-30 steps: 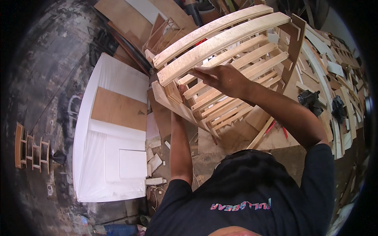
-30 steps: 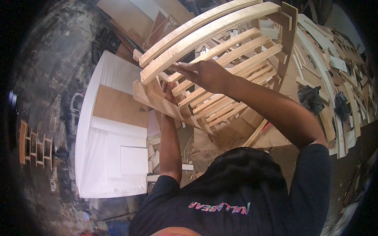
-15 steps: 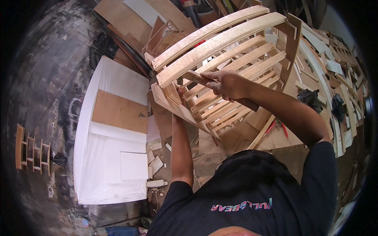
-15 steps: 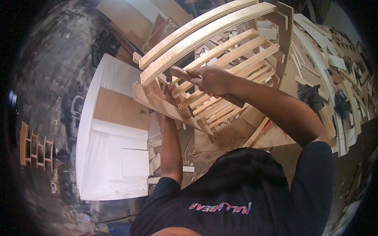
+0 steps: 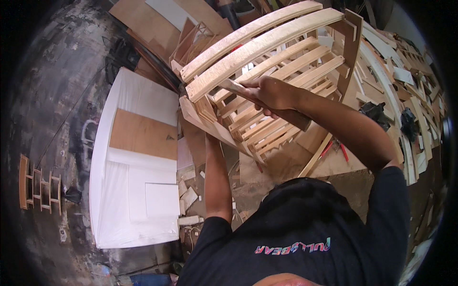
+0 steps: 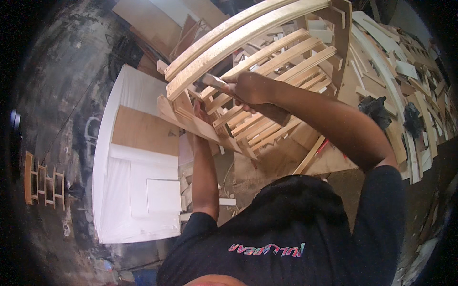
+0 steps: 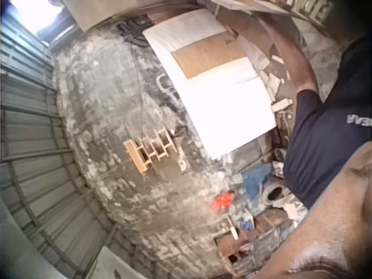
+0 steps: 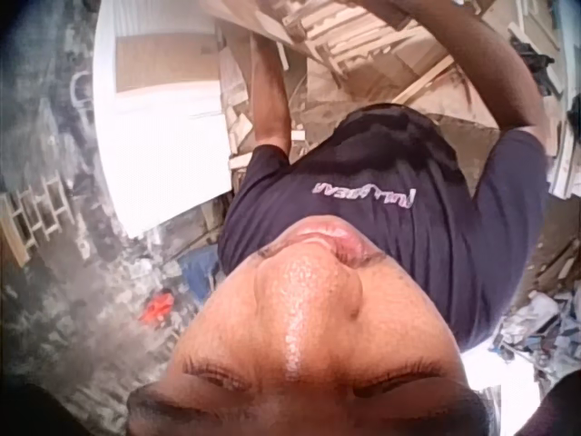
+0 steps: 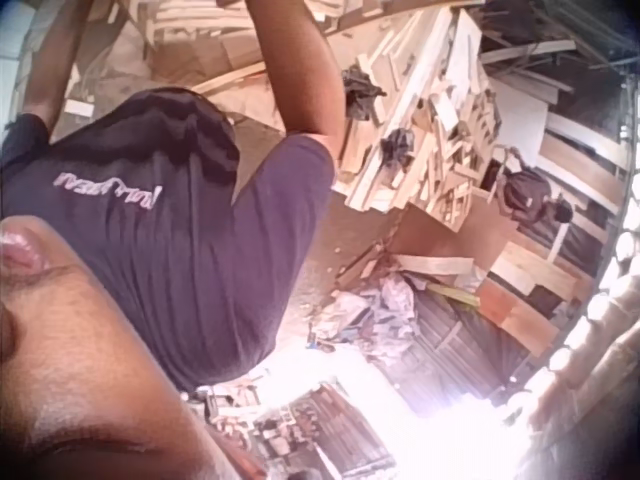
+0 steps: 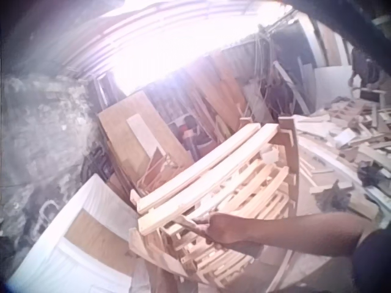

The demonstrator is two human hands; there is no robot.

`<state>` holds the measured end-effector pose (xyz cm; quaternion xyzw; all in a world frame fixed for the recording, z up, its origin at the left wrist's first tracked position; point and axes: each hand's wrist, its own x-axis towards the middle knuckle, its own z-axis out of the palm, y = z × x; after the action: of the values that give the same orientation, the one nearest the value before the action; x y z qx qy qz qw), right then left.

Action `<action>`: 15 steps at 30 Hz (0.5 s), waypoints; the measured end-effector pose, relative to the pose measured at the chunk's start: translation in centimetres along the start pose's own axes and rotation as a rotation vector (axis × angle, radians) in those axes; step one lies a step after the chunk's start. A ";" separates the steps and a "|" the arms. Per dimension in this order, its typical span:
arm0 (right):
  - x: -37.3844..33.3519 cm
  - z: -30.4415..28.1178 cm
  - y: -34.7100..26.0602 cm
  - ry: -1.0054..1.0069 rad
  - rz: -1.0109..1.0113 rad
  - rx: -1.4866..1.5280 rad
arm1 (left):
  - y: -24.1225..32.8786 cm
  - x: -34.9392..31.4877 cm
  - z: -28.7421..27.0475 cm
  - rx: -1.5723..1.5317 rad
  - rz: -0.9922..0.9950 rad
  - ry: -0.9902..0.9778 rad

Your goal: The person assembles a wooden rack using a hammer. The person positions wooden slats onto a frame and secures them by hammering nails into the joints.

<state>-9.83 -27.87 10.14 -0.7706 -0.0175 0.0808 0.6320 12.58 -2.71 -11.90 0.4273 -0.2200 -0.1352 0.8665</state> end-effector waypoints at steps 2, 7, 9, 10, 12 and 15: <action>0.1 -0.5 -0.9 0.050 -0.086 0.073 | -0.3 0.6 0.1 0.003 -0.001 -0.005; 1.0 -0.5 0.4 -0.031 0.028 -0.088 | 0.3 0.2 1.1 0.070 0.028 0.022; 1.1 -0.3 -0.6 0.029 -0.048 0.179 | 0.9 0.1 1.2 0.091 0.028 0.020; 1.3 -0.2 -0.4 0.068 -0.107 0.116 | 1.1 0.6 1.4 0.099 0.031 0.018; 1.7 -0.2 0.2 -0.006 0.009 0.003 | 1.1 1.0 1.9 0.108 0.029 0.012; 1.9 -0.4 -0.2 -0.035 -0.014 0.179 | 1.7 0.0 1.6 0.122 0.030 0.023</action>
<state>-7.92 -28.02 10.26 -0.7092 -0.0269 0.0911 0.6985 11.89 -2.77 -9.66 0.4773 -0.2243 -0.1036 0.8433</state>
